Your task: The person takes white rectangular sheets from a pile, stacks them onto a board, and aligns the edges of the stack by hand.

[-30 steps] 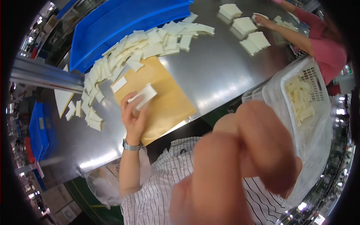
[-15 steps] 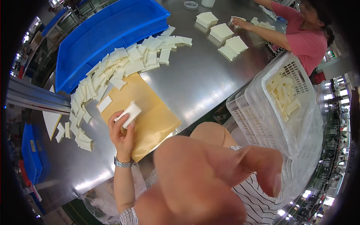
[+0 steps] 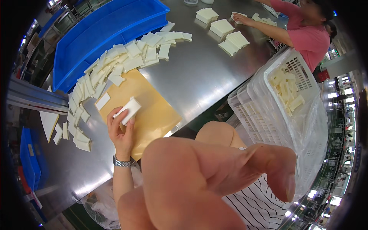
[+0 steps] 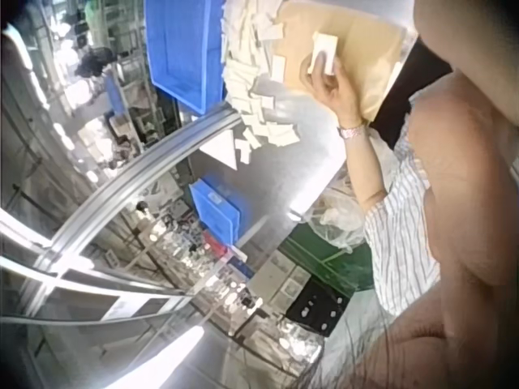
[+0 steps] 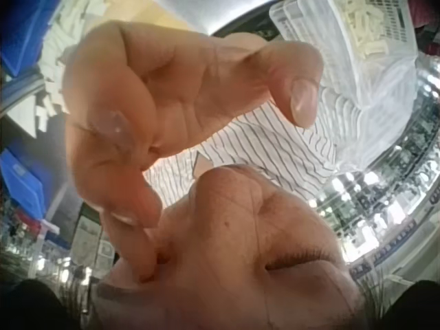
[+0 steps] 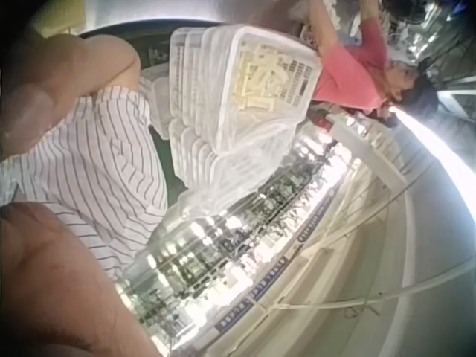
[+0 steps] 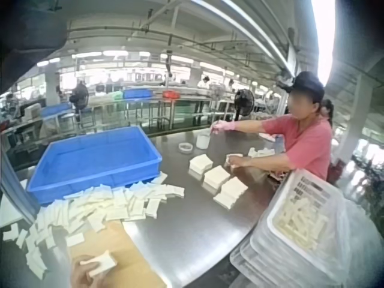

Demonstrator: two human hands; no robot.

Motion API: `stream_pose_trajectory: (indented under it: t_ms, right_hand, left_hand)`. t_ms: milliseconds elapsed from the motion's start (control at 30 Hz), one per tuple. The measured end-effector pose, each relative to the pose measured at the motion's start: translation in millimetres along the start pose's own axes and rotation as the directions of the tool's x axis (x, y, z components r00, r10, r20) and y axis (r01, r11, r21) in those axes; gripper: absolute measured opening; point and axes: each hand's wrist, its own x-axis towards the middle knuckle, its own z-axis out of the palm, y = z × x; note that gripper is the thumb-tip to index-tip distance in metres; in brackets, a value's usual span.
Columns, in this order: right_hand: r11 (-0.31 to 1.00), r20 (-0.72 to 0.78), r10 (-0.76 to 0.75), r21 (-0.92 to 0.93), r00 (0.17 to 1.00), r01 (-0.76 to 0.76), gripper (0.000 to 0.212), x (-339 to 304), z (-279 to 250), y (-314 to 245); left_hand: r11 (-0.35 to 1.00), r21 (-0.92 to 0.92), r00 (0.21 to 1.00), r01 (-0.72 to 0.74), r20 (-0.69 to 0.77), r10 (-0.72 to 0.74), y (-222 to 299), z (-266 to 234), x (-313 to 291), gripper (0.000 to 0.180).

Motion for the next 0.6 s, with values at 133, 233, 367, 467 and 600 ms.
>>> stream_pose_trajectory:
  t_ms: [133, 233, 367, 467, 600]
  right_hand:
    - [0.993, -0.018, 0.053, 0.109, 0.998, -0.05, 0.053, -93.4, -28.0, 21.1]
    - [0.995, -0.027, 0.044, 0.086, 0.999, -0.042, 0.054, -53.2, -15.3, 18.8]
    - [0.986, -0.128, 0.041, 0.164, 0.991, -0.02, 0.055, -75.7, -34.5, 40.3]
    - [0.932, -0.484, 0.015, -0.31, 0.875, -0.187, 0.045, -90.7, -93.5, 10.8]
    - [0.6, -0.811, -0.164, -0.534, 0.562, -0.596, 0.022, -156.5, -183.9, 14.1]
  left_hand:
    - [0.998, 0.024, 0.996, 0.064, -0.061, -0.063, -8.9, -25.3, -22.1, 0.033]
    - [0.999, -0.014, 0.999, 0.036, -0.021, -0.036, -6.5, -9.4, -4.5, 0.033]
    - [0.96, -0.242, 0.98, 0.144, -0.101, -0.173, -3.4, -19.1, -20.3, 0.034]
    - [0.996, 0.089, 0.998, -0.002, -0.059, 0.007, -1.7, -18.5, -9.8, 0.032]
    - [0.999, -0.001, 0.999, 0.041, 0.019, -0.041, -3.0, -14.9, -9.1, 0.031]
